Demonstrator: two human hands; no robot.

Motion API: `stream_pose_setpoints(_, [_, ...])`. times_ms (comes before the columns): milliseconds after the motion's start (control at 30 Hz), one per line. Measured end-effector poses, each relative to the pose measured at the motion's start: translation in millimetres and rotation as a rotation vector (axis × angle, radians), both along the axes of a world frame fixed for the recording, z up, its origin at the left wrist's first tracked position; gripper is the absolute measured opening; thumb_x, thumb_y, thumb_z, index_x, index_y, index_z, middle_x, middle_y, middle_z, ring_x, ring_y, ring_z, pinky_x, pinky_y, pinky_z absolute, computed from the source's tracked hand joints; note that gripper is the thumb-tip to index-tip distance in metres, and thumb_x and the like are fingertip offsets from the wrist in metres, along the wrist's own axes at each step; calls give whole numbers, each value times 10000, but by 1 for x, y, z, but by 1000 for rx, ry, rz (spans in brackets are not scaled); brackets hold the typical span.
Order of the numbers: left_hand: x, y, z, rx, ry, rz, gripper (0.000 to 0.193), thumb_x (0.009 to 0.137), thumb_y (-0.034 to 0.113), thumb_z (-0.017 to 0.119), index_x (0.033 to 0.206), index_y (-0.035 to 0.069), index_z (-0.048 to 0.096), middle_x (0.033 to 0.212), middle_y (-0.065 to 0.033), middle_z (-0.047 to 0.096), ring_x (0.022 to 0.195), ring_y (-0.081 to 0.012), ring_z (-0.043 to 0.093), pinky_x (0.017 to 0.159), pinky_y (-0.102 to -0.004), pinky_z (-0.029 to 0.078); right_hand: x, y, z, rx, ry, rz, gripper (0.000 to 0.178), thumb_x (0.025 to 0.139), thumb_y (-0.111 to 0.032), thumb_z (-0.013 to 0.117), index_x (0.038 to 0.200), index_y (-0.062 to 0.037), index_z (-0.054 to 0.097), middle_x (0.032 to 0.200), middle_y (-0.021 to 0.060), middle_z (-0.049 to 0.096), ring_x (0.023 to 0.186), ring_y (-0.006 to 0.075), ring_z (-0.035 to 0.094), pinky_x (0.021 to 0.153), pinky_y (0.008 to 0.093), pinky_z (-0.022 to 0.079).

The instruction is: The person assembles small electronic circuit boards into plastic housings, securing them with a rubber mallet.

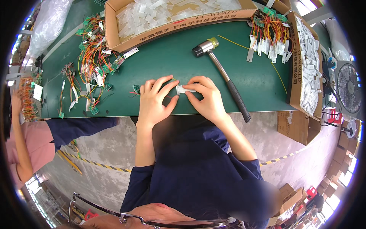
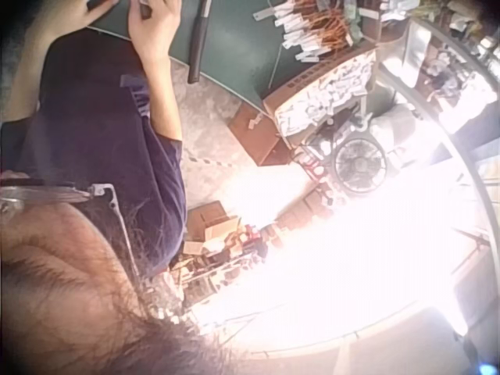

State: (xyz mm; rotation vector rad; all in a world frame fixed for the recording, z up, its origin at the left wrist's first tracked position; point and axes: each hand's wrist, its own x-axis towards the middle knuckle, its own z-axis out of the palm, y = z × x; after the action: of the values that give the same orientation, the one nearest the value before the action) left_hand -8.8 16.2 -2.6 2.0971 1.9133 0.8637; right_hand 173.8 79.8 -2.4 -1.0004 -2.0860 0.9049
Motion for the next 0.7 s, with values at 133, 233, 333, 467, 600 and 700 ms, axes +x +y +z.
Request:
stream_pose_setpoints(133, [1,2,0,-1,-4,-10,401,743,208,736,1140,202,676,1253,51,585,1003,-225,504,852,-361,385,2,-4,17,-56,68,-60,197,761,23,699,946,-47,709,977,85,627,912,239,613,800,323,497])
stream_pose_setpoints(233, [-2,-2,-2,-5,-8,1,393,751,209,731,1140,200,676,1258,49,583,1004,-227,504,858,-365,384,31,-10,29,103,48,-269,182,776,63,664,929,-29,700,966,108,633,910,246,622,810,327,493])
stream_pose_setpoints(333, [-1,-1,-3,-10,-8,-5,385,757,211,726,1138,198,677,1261,50,582,1006,-227,504,862,-367,383,68,-15,34,424,-434,-407,317,845,-49,653,1157,-7,616,1108,137,584,975,289,572,822,376,491])
stream_pose_setpoints(467, [0,-1,0,-7,1,-13,385,761,214,725,1142,197,675,1262,52,581,1010,-227,503,865,-363,381,88,-24,15,380,-717,-361,411,878,-122,638,1256,6,541,1166,143,548,1016,302,544,829,402,490])
stream_pose_setpoints(600, [-1,-1,-1,2,-3,-15,393,760,217,721,1150,199,670,1251,55,582,1008,-226,503,871,-358,377,88,-18,18,301,-733,-371,385,910,-117,591,1264,13,513,1121,154,555,996,332,573,812,422,499])
stream_pose_setpoints(700, [-1,-1,-1,10,-4,-21,399,759,217,718,1155,200,668,1244,56,583,1004,-224,504,873,-357,376,92,-11,30,63,-627,-360,359,937,-93,535,1279,-1,473,1054,194,594,935,402,601,793,456,498])
